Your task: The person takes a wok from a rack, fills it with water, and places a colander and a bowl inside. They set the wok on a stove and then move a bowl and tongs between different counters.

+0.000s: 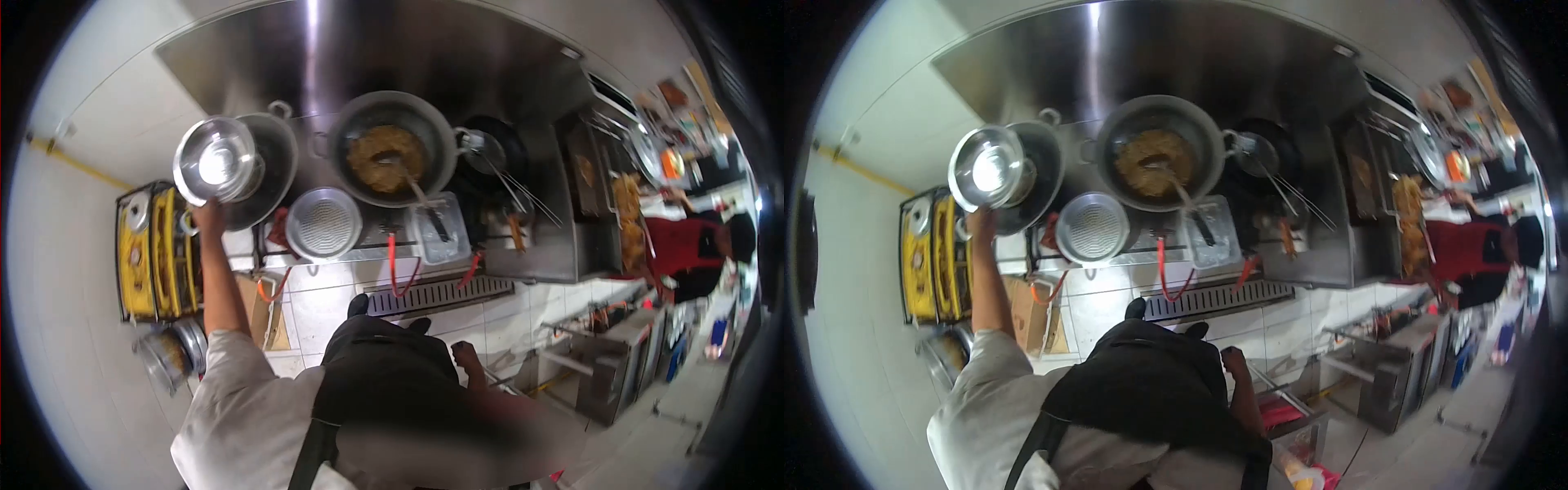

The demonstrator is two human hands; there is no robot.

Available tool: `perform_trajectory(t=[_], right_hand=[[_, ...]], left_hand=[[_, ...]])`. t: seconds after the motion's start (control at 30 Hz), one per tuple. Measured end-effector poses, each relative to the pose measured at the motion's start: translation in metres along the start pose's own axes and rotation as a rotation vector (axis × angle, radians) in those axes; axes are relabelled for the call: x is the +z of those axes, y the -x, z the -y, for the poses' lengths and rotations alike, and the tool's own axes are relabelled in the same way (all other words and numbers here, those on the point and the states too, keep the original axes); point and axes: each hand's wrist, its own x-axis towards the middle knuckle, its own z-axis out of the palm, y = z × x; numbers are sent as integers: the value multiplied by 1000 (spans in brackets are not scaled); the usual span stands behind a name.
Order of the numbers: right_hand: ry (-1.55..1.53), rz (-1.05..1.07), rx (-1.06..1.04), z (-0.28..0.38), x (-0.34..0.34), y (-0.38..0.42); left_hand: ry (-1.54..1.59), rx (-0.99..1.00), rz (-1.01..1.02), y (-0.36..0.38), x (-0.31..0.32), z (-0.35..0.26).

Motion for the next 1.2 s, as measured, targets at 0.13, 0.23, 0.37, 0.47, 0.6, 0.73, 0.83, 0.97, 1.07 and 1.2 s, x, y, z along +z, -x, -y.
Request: perform_trajectory(t=[0.13, 0.23, 0.37, 0.47, 0.6, 0.73, 0.83, 0.97, 1.07, 1.2], right_hand=[[717, -170, -562, -58, -2, -53], [492, -217, -268, -5, -5, -25], [164, -328, -158, -1, -11, 8], [315, -99, -179, -40, -38, 3], [206, 297, -194, -2, -138, 118], [-113, 25, -1114, -24, -217, 173], [-167, 205, -969, 38, -301, 249], [137, 266, -822, 24, -288, 123], [426, 135, -674, -2, -331, 99], [220, 16, -590, -40, -395, 70]], left_hand=[[-209, 447, -48, 13, -23, -33], [404, 125, 194, 52, 1, -116], [363, 150, 599, 160, 86, -236], [269, 227, 905, 292, 176, -338], [236, 280, 1405, 443, 324, -399], [215, 54, 1787, 580, 457, -433], [218, -58, 1809, 684, 553, -453], [60, -140, 1703, 779, 690, -471], [4, -190, 1621, 863, 732, -528], [-11, -319, 1551, 911, 861, -526]])
